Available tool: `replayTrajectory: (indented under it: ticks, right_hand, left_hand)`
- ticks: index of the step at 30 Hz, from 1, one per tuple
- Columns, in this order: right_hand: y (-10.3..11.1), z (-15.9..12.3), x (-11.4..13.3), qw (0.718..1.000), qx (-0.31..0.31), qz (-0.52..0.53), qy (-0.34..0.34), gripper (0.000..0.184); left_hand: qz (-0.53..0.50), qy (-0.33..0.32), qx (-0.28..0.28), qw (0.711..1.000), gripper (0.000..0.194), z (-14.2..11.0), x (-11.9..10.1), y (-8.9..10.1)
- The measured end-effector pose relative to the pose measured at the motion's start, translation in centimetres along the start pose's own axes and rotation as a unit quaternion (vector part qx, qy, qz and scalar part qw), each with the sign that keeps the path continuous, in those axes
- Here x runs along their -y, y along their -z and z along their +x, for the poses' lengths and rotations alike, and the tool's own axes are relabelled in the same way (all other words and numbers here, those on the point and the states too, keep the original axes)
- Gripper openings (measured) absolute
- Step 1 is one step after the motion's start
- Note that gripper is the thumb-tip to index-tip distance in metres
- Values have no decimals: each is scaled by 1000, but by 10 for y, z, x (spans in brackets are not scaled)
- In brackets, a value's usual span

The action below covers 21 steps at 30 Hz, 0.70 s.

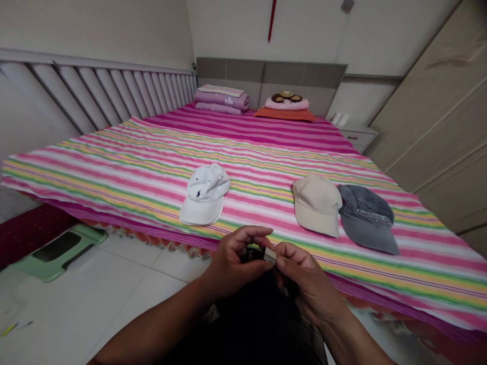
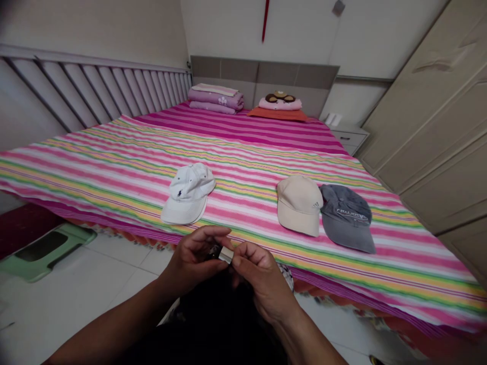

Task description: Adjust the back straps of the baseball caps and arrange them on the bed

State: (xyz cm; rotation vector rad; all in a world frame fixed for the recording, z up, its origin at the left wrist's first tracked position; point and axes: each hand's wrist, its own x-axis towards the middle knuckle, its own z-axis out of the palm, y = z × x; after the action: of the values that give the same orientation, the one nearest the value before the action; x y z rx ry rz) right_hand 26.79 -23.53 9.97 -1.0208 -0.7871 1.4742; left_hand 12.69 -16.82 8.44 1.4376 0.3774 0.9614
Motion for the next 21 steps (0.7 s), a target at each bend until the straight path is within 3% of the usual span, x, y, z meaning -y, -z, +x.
replayTrajectory:
  ticks: [5,9,12,18,21]
  right_hand:
    - [8,-1,-1,999,11,-42,2,23]
    - [7,-1,-2,997,12,-68,32,23]
    - [7,0,0,998,35,-53,15,22]
    - [19,-1,4,992,42,-118,-3,27]
    - [18,-1,2,993,41,-107,-6,25]
  left_hand:
    - [-41,-19,-10,999,45,0,-1,1]
    - [-37,4,7,999,46,0,0,0]
    - [-50,13,19,998,46,-1,0,1]
    - [-80,-5,-21,997,47,0,-5,4]
    - [-78,18,-19,997,48,0,-5,2]
